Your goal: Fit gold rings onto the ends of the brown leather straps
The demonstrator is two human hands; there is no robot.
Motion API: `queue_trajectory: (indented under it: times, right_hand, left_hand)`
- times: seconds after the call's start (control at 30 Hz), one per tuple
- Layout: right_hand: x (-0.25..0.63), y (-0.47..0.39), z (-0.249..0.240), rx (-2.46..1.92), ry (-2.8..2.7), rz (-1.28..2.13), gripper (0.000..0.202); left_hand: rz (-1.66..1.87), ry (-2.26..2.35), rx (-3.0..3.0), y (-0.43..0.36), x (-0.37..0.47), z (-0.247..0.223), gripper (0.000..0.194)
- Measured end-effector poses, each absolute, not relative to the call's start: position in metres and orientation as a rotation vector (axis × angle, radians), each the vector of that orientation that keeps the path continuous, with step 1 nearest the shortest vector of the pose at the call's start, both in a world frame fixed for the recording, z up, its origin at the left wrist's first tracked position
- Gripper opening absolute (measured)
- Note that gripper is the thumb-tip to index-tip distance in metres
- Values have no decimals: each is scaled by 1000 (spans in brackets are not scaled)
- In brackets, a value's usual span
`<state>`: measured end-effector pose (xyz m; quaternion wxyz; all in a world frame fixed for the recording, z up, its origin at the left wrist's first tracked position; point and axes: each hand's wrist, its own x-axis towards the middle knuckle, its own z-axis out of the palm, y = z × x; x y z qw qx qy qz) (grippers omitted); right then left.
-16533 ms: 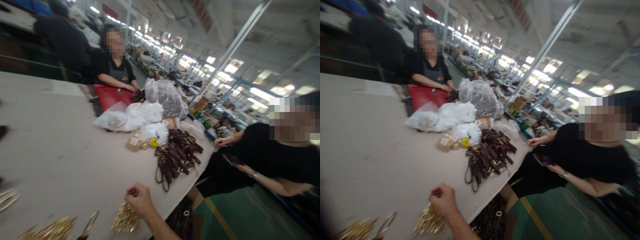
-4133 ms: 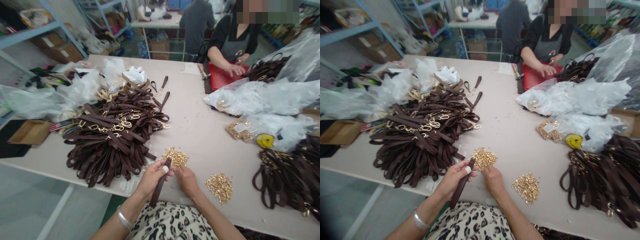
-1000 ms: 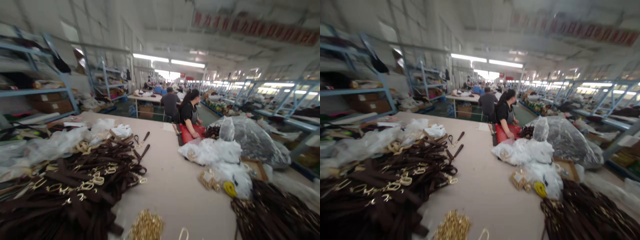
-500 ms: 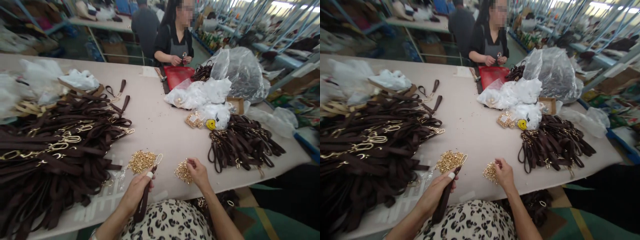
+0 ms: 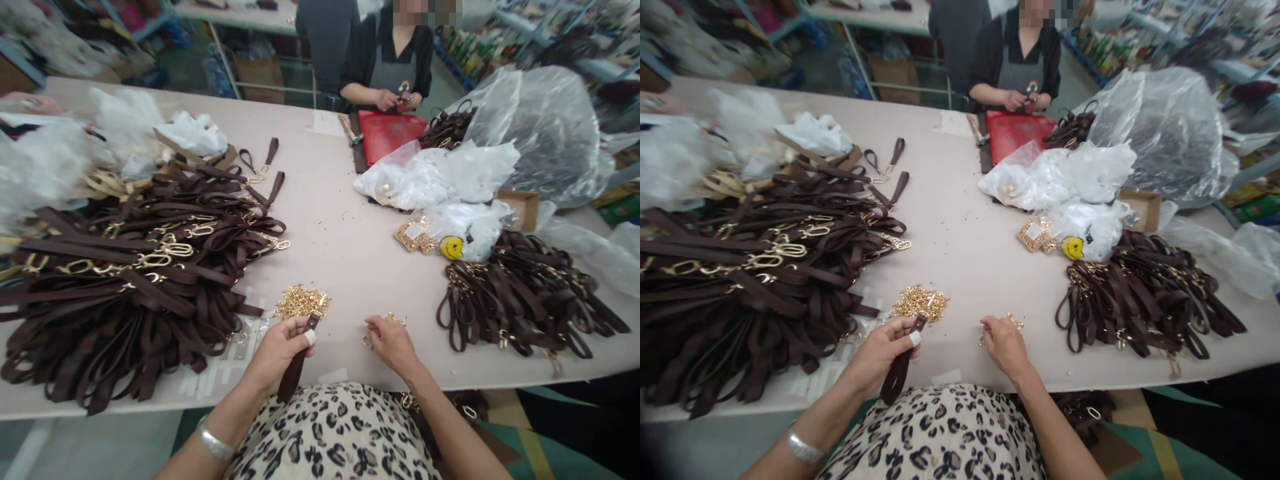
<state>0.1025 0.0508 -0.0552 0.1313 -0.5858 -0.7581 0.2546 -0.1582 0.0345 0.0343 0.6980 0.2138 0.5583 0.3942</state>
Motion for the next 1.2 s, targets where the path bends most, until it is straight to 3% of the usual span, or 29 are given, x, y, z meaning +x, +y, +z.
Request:
queue_trajectory:
  times: [0.47, 0.83, 1.03, 1.13, 1.2]
  right_hand:
    - [91, 21, -70, -1533, -2630, 342, 19]
    - [91, 18, -76, -1394, -2648, 188, 18]
    - [81, 24, -73, -1470, -2442, 365, 17]
    - [64, 28, -51, -1510, -1882, 870, 12]
    - [51, 30, -31, -1456, -1480, 1155, 18]
  left_hand:
    - [812, 1194, 509, 27, -160, 12, 28]
    - [829, 1214, 560, 26, -149, 23, 25]
    - [858, 1205, 576, 24, -142, 19, 24]
    - [883, 1231, 627, 23, -137, 19, 24]
    - [904, 1231, 682, 23, -135, 21, 24]
